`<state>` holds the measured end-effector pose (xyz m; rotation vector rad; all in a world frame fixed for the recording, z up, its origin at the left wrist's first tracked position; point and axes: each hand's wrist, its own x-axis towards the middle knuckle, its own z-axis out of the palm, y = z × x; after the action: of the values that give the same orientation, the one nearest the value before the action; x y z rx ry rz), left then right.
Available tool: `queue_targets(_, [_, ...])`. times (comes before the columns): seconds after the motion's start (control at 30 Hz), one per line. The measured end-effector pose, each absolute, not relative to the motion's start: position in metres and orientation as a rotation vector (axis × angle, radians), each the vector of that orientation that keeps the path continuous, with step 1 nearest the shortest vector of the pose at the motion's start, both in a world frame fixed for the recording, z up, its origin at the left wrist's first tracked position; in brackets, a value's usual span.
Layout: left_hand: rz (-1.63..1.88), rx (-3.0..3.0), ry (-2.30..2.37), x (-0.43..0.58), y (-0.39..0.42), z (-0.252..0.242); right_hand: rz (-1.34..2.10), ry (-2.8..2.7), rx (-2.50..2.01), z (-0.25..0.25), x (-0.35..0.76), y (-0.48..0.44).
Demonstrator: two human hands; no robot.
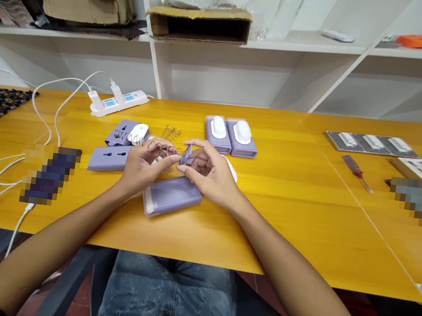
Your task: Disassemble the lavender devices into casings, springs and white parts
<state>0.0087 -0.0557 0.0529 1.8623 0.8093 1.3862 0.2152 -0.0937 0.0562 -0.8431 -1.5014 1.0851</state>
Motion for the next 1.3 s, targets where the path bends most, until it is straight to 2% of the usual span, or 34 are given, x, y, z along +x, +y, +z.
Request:
queue_targets(0.6, [1.403,1.644,0.992,0.01,-0.058,0.063,0.879,-1.617,-0.848,0.049,0.211,-0.097])
queue_targets(0.87, [1.42,1.74,0.932,0.011,-0.059,0.063,0.767,-1.58,-0.972,0.05,0.219,-0.089])
queue_targets(1.13, [1.448,1.76,0.877,0.012,-0.057,0.058,0.323,-1.805,-1.201,0.045,0.238,-0.07])
queue_targets(1.3, [1.459,1.794,0.894,0.012,-0.056,0.057,0.217,-1.829,-1.269,0.041,0.246,-0.061])
